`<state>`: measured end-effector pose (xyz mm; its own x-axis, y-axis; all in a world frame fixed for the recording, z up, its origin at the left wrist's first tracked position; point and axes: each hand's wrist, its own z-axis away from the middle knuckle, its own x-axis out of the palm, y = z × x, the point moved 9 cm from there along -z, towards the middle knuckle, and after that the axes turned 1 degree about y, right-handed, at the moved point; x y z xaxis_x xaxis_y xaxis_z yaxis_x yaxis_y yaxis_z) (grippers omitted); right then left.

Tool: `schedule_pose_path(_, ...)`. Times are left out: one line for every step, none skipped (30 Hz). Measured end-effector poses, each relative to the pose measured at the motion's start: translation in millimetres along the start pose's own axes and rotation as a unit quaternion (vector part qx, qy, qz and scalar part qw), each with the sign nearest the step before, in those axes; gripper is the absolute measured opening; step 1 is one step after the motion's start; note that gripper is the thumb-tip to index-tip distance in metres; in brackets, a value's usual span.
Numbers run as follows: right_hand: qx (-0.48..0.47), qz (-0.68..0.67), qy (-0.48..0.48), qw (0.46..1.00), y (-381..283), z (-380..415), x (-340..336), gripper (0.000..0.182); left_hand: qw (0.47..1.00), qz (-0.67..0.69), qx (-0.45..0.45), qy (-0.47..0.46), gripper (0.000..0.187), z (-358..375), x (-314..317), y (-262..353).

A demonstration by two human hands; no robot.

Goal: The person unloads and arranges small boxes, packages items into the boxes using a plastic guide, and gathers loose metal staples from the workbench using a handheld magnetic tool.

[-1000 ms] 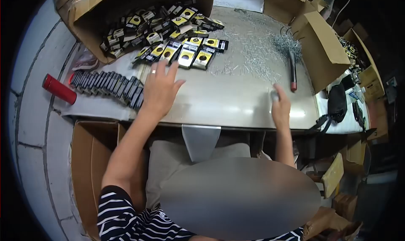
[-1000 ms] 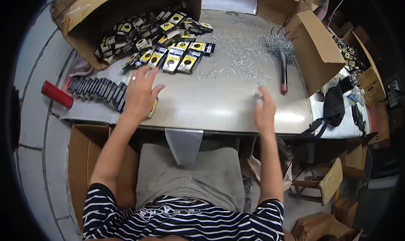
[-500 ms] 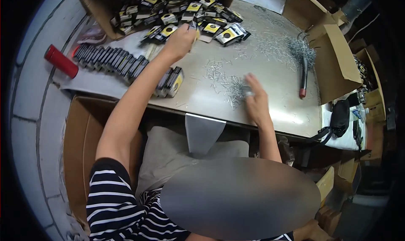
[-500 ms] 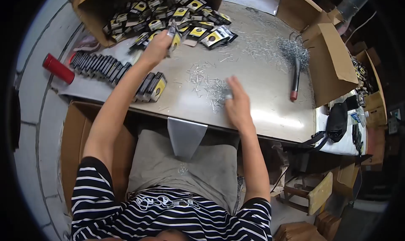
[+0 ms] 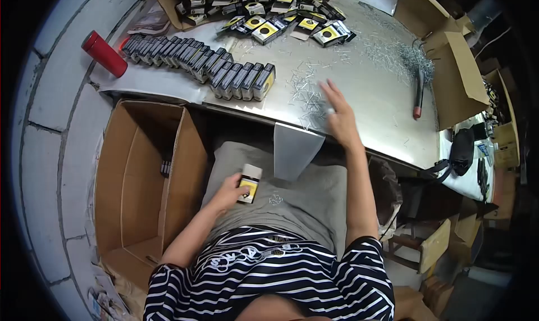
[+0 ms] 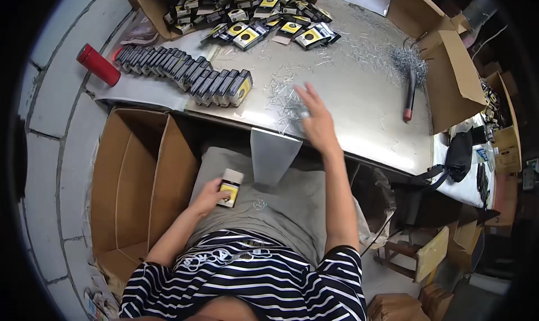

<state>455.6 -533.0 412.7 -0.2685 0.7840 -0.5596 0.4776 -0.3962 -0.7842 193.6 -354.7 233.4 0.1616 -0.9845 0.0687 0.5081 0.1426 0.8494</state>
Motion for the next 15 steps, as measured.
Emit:
schedule_pose_path(-0.031,0.052,-0.012,0.998,-15.1,0.5,13.1,0.055,0.999,-0.04,0.01,-0.021,0.036,-12.8,9.7,-11.6)
schedule_pose_path(-0.042,0.073,-0.05,0.995,-26.8,4.5,30.3,0.066,0.996,-0.081,0.022,-0.043,0.036,-25.4,21.5,-20.8)
schedule_pose_path(-0.084,0.147,-0.034,0.985,-34.6,12.1,43.1,0.066,0.99,-0.12,0.066,-0.039,0.033,-29.7,38.2,-7.7)
schedule_pose_path(-0.126,0.22,-0.019,0.967,-43.8,21.6,57.0,0.066,0.99,-0.121,0.067,-0.042,0.033,-35.7,51.0,-4.6)
schedule_pose_path(-0.109,0.225,0.01,0.968,-45.7,32.0,62.5,0.065,0.99,-0.108,0.048,-0.078,0.033,-43.1,67.4,-8.4)
schedule_pose_path(-0.11,0.227,0.005,0.968,-52.5,42.5,62.9,0.065,0.989,-0.091,0.027,-0.112,0.034,-49.4,78.1,-13.7)
schedule_pose_path(-0.088,0.221,-0.012,0.971,-58.6,52.6,61.6,0.062,0.991,-0.06,0.012,-0.123,0.032,-55.7,79.6,-16.9)
schedule_pose_path(-0.06,0.213,-0.035,0.975,-63.4,63.3,61.5,0.059,0.991,-0.026,-0.011,-0.134,0.031,-60.7,79.5,-25.1)
schedule_pose_path(-0.051,0.211,-0.037,0.976,-74.2,71.8,55.7,0.063,0.989,0.017,-0.052,-0.139,0.032,-60.3,79.2,-26.8)
schedule_pose_path(-0.069,0.199,-0.045,0.977,-84.5,79.2,49.5,0.062,0.982,0.06,-0.1,-0.146,0.032,-53.3,80.0,-27.3)
schedule_pose_path(-0.084,0.188,-0.053,0.977,-93.4,87.8,43.1,0.062,0.973,0.123,-0.119,-0.155,0.036,-42.2,81.6,-18.1)
schedule_pose_path(-0.089,0.176,-0.042,0.979,-103.0,94.2,34.8,0.061,0.961,0.182,-0.125,-0.164,0.04,-36.4,85.9,-10.7)
schedule_pose_path(-0.085,0.18,-0.046,0.979,-96.2,102.5,32.5,0.061,0.96,0.186,-0.129,-0.168,0.04,-34.6,89.3,-18.5)
schedule_pose_path(-0.066,0.115,-0.046,0.99,-85.9,111.6,27.8,0.06,0.957,0.197,-0.11,-0.183,0.044,-34.3,90.6,-18.3)
schedule_pose_path(-0.051,0.047,-0.045,0.997,-77.1,119.6,25.7,0.06,0.954,0.207,-0.088,-0.196,0.048,-34.3,91.2,-14.4)
